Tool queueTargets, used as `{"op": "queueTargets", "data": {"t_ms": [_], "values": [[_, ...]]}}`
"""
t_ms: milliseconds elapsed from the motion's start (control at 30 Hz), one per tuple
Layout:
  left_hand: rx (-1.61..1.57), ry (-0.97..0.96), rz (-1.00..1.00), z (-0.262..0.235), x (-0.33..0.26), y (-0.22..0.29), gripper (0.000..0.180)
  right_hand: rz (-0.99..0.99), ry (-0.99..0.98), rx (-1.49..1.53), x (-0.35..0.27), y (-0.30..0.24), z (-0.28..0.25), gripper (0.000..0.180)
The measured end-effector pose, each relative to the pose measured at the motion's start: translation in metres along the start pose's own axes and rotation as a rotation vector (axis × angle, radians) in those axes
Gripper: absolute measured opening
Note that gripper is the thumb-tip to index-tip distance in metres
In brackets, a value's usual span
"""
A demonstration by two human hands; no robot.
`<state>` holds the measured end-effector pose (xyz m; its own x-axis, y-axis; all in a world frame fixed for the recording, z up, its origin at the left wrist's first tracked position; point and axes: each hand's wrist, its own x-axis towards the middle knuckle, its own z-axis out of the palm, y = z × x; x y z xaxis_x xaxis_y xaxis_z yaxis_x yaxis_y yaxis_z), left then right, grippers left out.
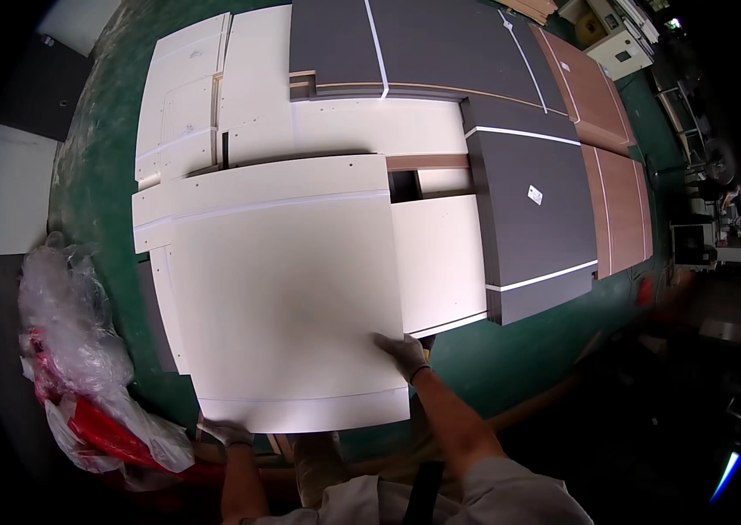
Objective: The person repeatedly picks up white rectangular panels from a pile, carries them to a designated area, and stacks them neatly. The person also handles a yellow measuring tape and places it on a panel before continuing to stack more panels.
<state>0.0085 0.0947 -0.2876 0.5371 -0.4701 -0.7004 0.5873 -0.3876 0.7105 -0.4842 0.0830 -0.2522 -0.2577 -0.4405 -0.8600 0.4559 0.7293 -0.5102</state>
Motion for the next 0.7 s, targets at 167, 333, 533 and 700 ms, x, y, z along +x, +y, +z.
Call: {"op": "queueTargets", "data": {"t_ms": [167, 333, 533, 700], "values": [[-0.069, -0.024, -0.102, -0.028, -0.003, -0.151, 0.098, -0.633, -0.011, -0.733, 0.062, -0.036, -0.122, 0.039], [-0.393, -0.279, -0.293, 0.080, -0.100, -0.165, 0.099, -0.165, 0.071, -0.263, 0.078, -0.097, -0.172, 0.048], [-0.155, -0.266, -0.337, 0.163, -0.141, -0.151, 0.096, -0.429, 0.527, -0.804, 0.057, -0.090, -0.213, 0.073], [0.402, -0.387, -0.594, 0.101, -0.126, -0.176, 0.084, -0.218, 0.755, -0.172, -0.034, 0.013, -0.219, 0.095]]}}
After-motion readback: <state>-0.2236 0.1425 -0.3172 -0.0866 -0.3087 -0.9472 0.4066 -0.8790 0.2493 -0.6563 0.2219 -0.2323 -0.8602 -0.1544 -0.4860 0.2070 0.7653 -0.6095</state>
